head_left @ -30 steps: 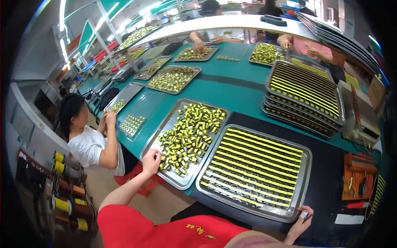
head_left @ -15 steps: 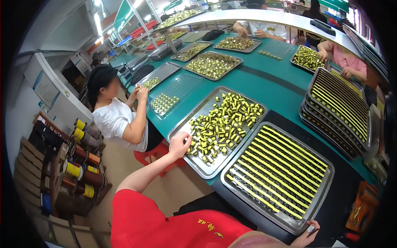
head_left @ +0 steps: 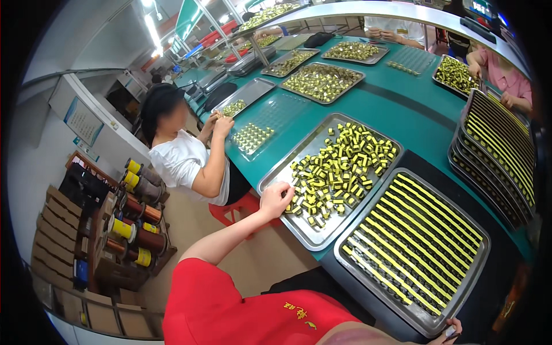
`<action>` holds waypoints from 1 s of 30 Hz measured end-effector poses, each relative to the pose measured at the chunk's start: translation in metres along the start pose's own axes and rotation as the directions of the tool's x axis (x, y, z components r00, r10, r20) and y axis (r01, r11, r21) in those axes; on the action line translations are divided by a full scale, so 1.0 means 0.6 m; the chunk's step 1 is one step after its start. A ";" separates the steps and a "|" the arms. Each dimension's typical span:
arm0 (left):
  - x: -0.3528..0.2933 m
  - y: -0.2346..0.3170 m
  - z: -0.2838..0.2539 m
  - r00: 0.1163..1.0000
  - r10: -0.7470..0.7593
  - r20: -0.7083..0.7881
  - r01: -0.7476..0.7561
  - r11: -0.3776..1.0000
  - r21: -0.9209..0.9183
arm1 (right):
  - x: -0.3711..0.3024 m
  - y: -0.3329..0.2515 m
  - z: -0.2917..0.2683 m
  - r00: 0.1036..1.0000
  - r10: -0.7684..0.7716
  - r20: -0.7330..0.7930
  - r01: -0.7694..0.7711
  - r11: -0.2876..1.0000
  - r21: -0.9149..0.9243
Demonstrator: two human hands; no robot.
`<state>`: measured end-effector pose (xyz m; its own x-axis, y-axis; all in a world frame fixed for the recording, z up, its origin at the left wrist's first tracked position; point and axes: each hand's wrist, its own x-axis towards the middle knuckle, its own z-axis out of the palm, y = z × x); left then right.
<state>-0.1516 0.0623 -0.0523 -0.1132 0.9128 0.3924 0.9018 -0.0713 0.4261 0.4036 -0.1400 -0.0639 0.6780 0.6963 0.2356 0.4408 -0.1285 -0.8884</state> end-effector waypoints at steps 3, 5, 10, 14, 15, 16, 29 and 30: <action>0.002 0.012 -0.001 0.999 -0.010 0.037 0.010 1.000 -0.003 | 0.012 -0.022 0.013 0.980 -0.192 -0.058 0.197 0.976 0.097; 0.000 0.014 -0.005 1.000 -0.005 0.016 0.005 0.999 -0.034 | 0.007 -0.010 0.008 0.985 -0.158 -0.065 0.161 0.986 0.038; -0.001 0.021 -0.008 0.998 0.057 -0.014 -0.058 0.995 -0.078 | 0.009 -0.015 0.013 0.989 -0.089 -0.121 0.096 0.994 0.051; 0.005 0.016 -0.005 0.996 0.087 -0.036 -0.089 0.992 -0.088 | -0.002 0.006 -0.005 0.981 -0.046 -0.190 0.059 0.996 0.063; 0.008 0.021 -0.003 0.994 0.096 -0.047 -0.100 0.990 -0.096 | 0.002 0.056 -0.012 0.965 0.025 -0.260 0.024 0.983 0.183; 0.002 0.018 -0.014 0.996 0.077 -0.043 -0.080 0.994 -0.071 | 0.002 0.037 -0.006 0.966 -0.048 -0.255 0.071 0.994 0.080; 0.000 0.010 -0.008 0.995 0.095 0.015 -0.094 0.994 -0.057 | 0.090 -0.313 0.026 0.441 -0.893 -0.093 0.889 0.419 0.185; -0.001 0.011 -0.005 0.996 0.083 0.024 -0.081 0.995 -0.060 | 0.086 -0.328 0.014 0.413 -0.909 -0.062 0.900 0.396 0.184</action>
<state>-0.1471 0.0598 -0.0475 -0.0280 0.9133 0.4063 0.8816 -0.1690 0.4407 0.3467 -0.0730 0.1200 -0.0840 0.3603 0.9290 0.6762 0.7054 -0.2124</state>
